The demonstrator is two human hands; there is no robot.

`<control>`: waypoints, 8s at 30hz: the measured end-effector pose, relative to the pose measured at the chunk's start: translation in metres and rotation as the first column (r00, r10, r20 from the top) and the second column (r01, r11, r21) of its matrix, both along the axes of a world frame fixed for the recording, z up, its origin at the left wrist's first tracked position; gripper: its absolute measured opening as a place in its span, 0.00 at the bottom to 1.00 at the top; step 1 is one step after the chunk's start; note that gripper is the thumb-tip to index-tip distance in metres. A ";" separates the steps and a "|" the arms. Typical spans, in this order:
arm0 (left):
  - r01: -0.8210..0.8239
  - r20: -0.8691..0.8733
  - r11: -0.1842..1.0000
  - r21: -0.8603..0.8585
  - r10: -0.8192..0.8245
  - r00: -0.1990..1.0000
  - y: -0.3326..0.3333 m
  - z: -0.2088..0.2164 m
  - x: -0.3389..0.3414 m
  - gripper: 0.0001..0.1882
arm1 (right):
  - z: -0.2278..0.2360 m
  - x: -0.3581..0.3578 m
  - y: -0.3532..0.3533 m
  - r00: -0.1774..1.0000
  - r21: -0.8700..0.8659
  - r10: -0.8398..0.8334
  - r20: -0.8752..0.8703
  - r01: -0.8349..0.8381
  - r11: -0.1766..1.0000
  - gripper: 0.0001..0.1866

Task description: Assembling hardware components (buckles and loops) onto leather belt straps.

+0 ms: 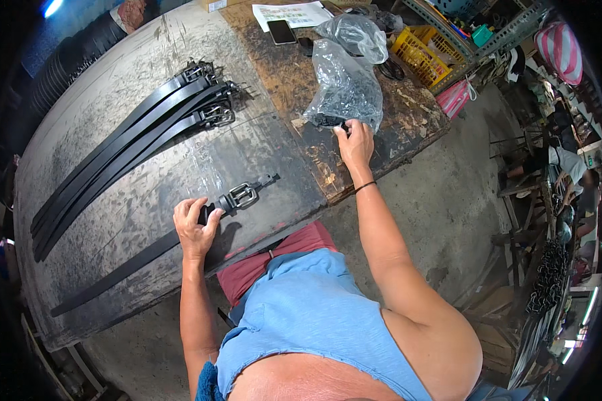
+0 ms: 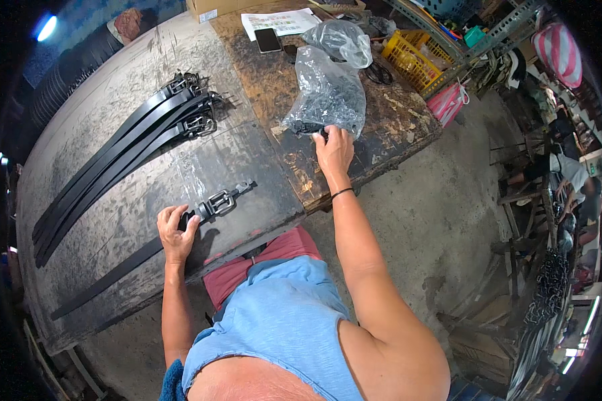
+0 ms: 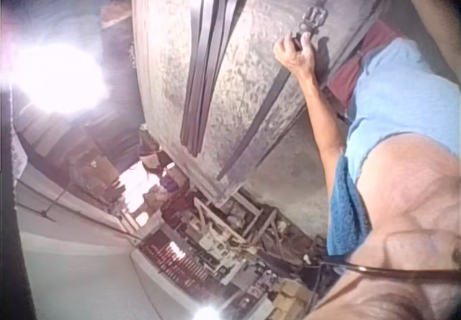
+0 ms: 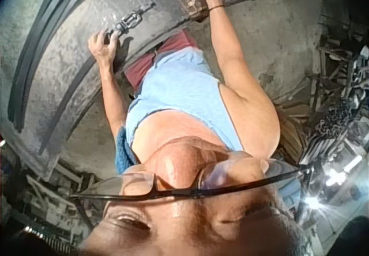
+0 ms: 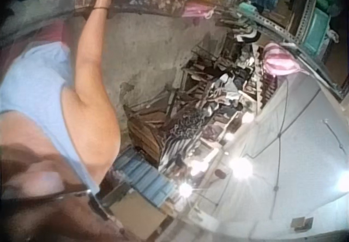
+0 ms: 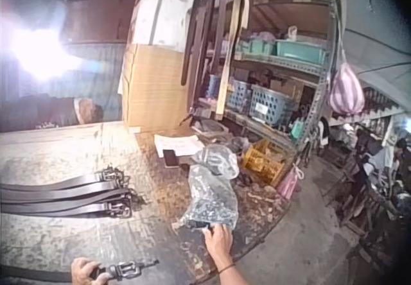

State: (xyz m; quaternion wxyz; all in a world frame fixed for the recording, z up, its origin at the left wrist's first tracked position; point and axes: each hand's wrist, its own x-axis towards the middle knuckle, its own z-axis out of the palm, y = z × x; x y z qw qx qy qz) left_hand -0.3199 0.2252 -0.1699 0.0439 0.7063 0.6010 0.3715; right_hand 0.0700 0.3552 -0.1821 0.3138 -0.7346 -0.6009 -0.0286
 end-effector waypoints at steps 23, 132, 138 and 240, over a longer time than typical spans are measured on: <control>-0.040 -0.089 0.997 -0.059 0.035 0.995 0.195 0.036 -0.004 0.23 | 0.004 -0.018 -0.020 0.965 0.077 0.262 -0.024 -0.260 0.963 0.11; 0.388 0.966 0.886 0.252 -0.255 -0.044 -0.005 0.122 -0.059 0.55 | 0.031 -0.045 -0.091 0.188 0.129 0.142 -0.972 -0.082 0.988 0.23; 0.321 0.941 0.947 -0.005 -0.105 0.322 -0.023 0.136 -0.036 0.27 | 0.064 -0.096 -0.078 0.133 0.178 0.234 -0.963 -0.341 0.923 0.09; 0.524 0.343 0.847 0.084 -0.519 0.783 -0.031 0.120 0.070 0.11 | 0.103 -0.140 -0.150 0.173 0.509 0.707 -0.686 -0.579 0.636 0.12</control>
